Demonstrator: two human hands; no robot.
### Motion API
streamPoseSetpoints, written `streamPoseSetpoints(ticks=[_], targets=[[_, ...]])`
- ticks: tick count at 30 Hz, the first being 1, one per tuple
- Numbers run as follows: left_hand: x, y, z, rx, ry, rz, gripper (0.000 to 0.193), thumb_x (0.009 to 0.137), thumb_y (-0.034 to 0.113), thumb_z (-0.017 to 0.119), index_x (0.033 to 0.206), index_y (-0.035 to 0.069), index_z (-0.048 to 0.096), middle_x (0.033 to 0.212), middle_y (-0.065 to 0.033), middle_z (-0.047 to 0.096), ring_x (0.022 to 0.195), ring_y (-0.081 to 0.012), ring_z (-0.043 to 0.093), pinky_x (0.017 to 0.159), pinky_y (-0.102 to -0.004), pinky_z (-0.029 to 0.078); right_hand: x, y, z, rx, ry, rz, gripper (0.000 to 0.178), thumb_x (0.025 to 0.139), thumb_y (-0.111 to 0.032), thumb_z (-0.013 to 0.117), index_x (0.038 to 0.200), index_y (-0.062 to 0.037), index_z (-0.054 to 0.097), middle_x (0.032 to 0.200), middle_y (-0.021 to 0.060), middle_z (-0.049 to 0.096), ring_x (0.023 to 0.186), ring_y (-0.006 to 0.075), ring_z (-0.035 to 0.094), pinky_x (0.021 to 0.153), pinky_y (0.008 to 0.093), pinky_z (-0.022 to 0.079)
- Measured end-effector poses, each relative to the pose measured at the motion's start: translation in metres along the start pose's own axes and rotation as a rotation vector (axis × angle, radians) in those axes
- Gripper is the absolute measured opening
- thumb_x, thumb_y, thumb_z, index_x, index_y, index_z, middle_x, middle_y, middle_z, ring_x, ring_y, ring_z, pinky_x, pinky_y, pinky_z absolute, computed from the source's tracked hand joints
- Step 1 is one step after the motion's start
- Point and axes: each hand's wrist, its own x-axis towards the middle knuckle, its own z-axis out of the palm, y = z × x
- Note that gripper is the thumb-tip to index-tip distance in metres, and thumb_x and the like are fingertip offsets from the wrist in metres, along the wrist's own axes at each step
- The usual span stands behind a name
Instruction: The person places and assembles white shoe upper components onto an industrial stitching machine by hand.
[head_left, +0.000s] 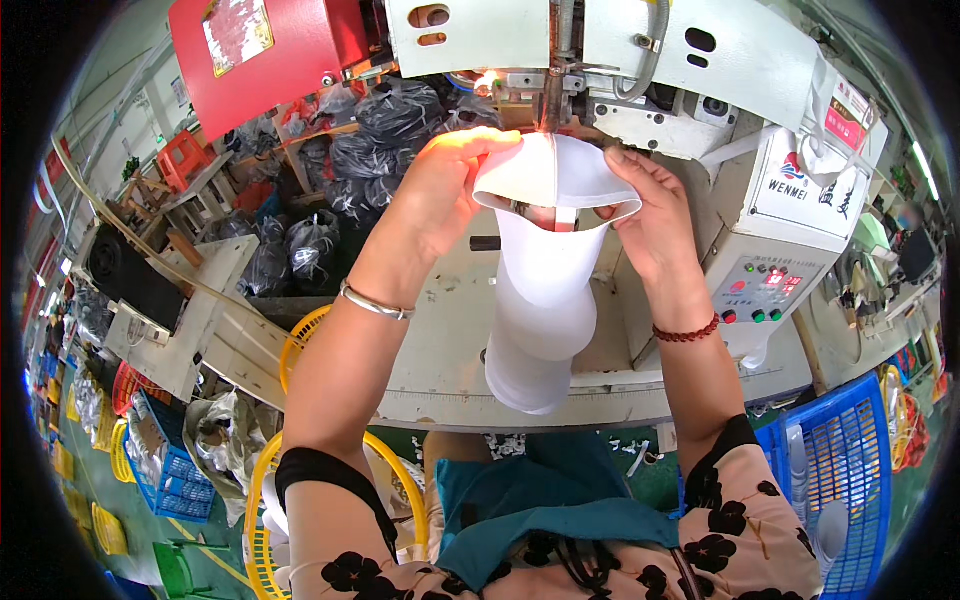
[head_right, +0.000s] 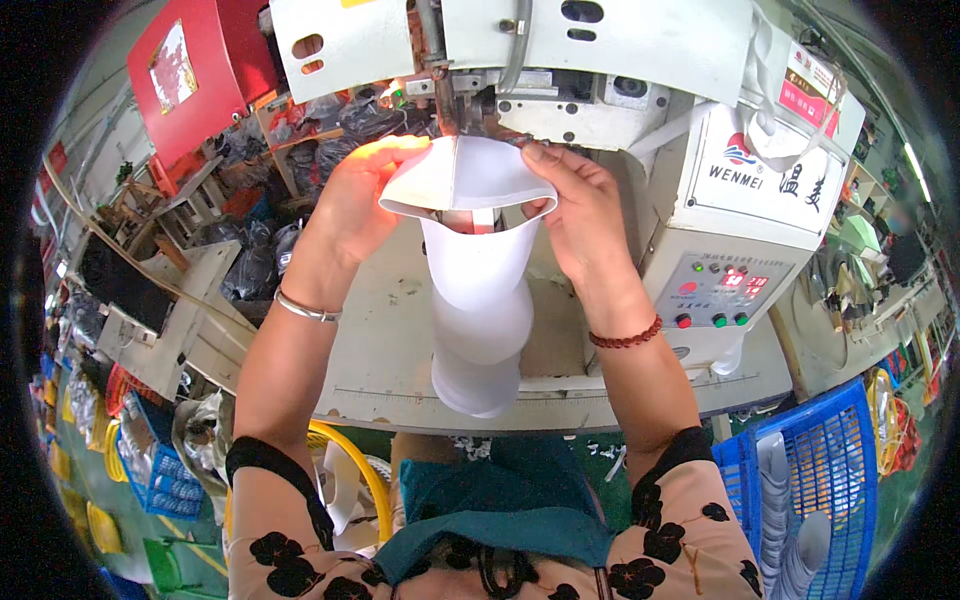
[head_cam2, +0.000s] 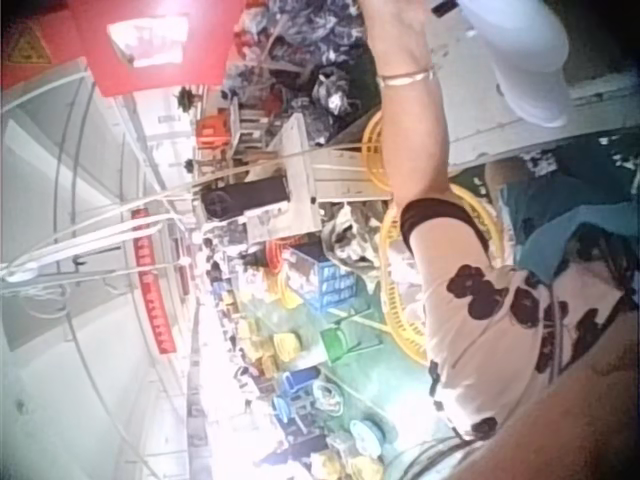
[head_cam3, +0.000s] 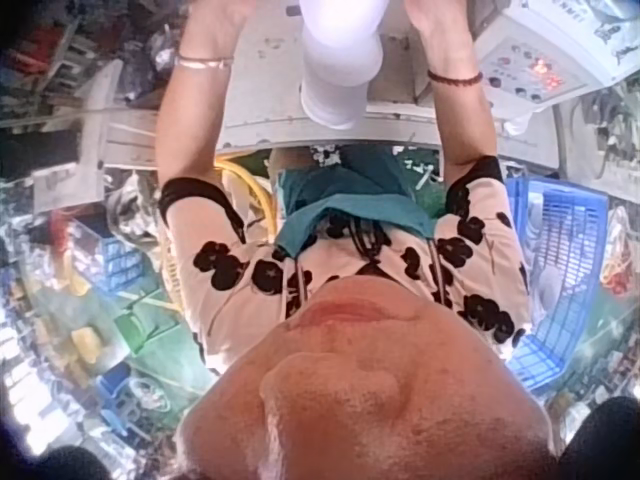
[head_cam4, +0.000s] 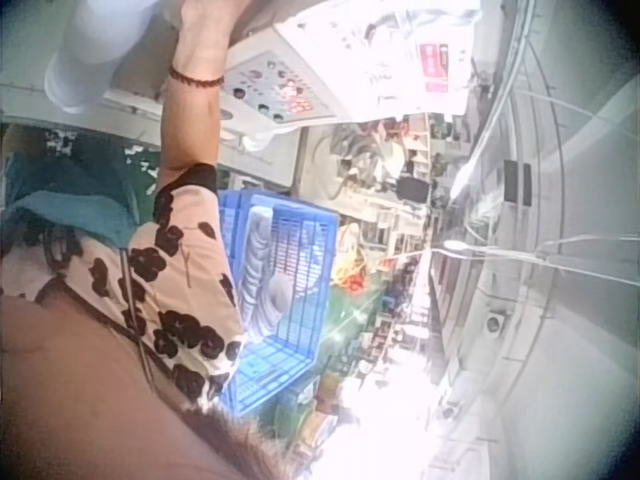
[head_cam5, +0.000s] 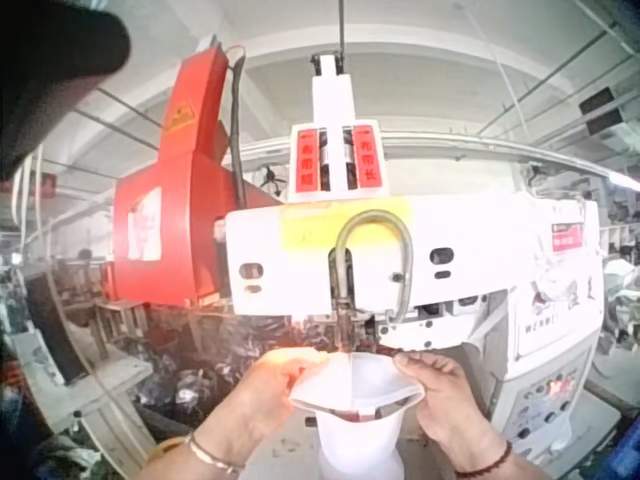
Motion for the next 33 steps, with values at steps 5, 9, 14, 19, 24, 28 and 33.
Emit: streamPoseSetpoints(ticks=[5, 9, 14, 19, 24, 28, 33], targets=[[0.006, -0.004, 0.0, -0.081, -0.036, -0.052, 0.016, 0.087, 0.015, 0.051, 0.088, 0.003, 0.062, 0.081, -0.002, 0.061, 0.076, -0.0107, 0.057, 0.071, -0.0251, 0.044, 0.006, 0.003, 0.0, 0.097, 0.012, 0.055, 0.011, 0.081, -0.015, 0.065, 0.086, -0.0052, 0.064, 0.072, -0.0004, 0.061, 0.058, 0.007, 0.05, 0.054, 0.0211, 0.038], [0.014, -0.01, -0.008, -0.146, -0.022, -0.093, 0.018, 0.087, 0.018, 0.051, 0.09, 0.005, 0.062, 0.072, 0.0021, 0.058, 0.063, -0.0071, 0.051, 0.061, -0.0232, 0.04, 0.005, 0.004, 0.005, 0.15, 0.058, 0.076, 0.012, 0.081, -0.015, 0.064, 0.085, -0.0052, 0.06, 0.065, -0.0007, 0.054, 0.052, 0.009, 0.047, 0.051, 0.0246, 0.036], [0.015, -0.012, -0.005, -0.136, -0.025, -0.092, 0.017, 0.087, 0.019, 0.052, 0.09, 0.006, 0.062, 0.067, 0.0038, 0.056, 0.056, -0.0064, 0.045, 0.056, -0.0226, 0.036, 0.006, 0.004, 0.002, 0.185, 0.034, 0.106, 0.01, 0.082, -0.013, 0.063, 0.085, -0.0047, 0.059, 0.063, -0.0009, 0.053, 0.052, 0.0091, 0.046, 0.051, 0.0248, 0.035], [0.019, -0.015, -0.017, -0.087, -0.108, -0.101, 0.027, 0.089, 0.021, 0.046, 0.107, 0.003, 0.057, 0.094, -0.0055, 0.063, 0.084, -0.014, 0.059, 0.074, -0.0297, 0.046, 0.005, 0.005, 0.006, 0.188, 0.067, 0.111, 0.009, 0.083, -0.013, 0.062, 0.083, -0.0054, 0.058, 0.06, -0.0018, 0.05, 0.05, 0.0086, 0.045, 0.05, 0.0244, 0.034], [0.017, -0.014, -0.014, -0.052, -0.094, -0.103, 0.03, 0.091, 0.021, 0.042, 0.108, 0.002, 0.057, 0.098, -0.0066, 0.062, 0.086, -0.0146, 0.059, 0.076, -0.0311, 0.046, 0.005, 0.007, 0.001, 0.212, 0.025, 0.11, 0.012, 0.082, -0.014, 0.063, 0.088, -0.0034, 0.062, 0.072, 0.0011, 0.06, 0.053, 0.0077, 0.05, 0.05, 0.0211, 0.037], [0.017, -0.015, -0.011, -0.055, -0.084, -0.094, 0.03, 0.091, 0.023, 0.042, 0.108, 0.002, 0.057, 0.094, -0.0053, 0.063, 0.084, -0.0141, 0.059, 0.076, -0.0308, 0.046, 0.007, 0.009, -0.003, 0.232, -0.006, 0.117, 0.012, 0.082, -0.014, 0.063, 0.088, -0.0033, 0.062, 0.071, 0.0009, 0.06, 0.054, 0.0082, 0.051, 0.05, 0.0206, 0.037], [0.013, -0.021, -0.012, -0.092, -0.068, -0.097, 0.021, 0.088, 0.027, 0.052, 0.09, 0.008, 0.062, 0.069, 0.0033, 0.057, 0.06, -0.0076, 0.049, 0.06, -0.0238, 0.039, 0.005, 0.011, 0.003, 0.189, 0.044, 0.107, 0.01, 0.084, -0.014, 0.059, 0.088, -0.0048, 0.059, 0.062, -0.0025, 0.05, 0.053, 0.0074, 0.044, 0.05, 0.0208, 0.034]])
